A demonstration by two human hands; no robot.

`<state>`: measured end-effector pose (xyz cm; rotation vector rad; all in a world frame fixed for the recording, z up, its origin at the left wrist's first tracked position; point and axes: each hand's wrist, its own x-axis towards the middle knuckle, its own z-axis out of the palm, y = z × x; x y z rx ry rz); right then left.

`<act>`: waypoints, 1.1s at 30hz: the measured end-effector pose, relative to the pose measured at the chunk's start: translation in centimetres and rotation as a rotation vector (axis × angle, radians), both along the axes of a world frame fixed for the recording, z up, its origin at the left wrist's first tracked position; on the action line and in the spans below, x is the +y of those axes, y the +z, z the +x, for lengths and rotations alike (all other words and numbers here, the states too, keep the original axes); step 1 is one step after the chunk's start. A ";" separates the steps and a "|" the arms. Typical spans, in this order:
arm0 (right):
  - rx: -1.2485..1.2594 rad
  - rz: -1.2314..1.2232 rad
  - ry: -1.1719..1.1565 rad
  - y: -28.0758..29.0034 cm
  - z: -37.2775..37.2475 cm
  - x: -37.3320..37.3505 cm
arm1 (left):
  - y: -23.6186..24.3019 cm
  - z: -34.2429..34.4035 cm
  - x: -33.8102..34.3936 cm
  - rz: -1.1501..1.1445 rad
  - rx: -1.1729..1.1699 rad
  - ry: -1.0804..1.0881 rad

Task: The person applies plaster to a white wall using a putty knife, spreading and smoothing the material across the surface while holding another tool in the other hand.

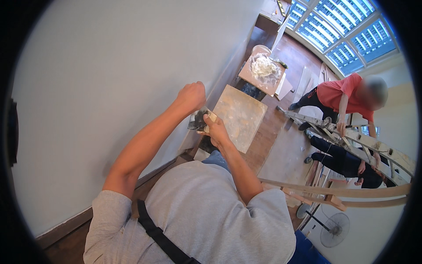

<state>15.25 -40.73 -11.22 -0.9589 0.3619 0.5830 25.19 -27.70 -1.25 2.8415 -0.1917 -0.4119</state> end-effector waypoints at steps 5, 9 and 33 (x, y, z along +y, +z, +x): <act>0.025 0.202 0.185 -0.1 0.0 -1.4 | -2.2 2.2 0.0 0.000 -0.181 0.070; 0.055 0.335 0.223 -0.5 -0.3 -1.5 | 4.7 0.9 -0.2 -0.122 -0.307 0.002; 0.171 -0.147 0.016 -10.5 0.7 18.1 | 17.2 -50.5 25.5 0.067 -1.516 0.264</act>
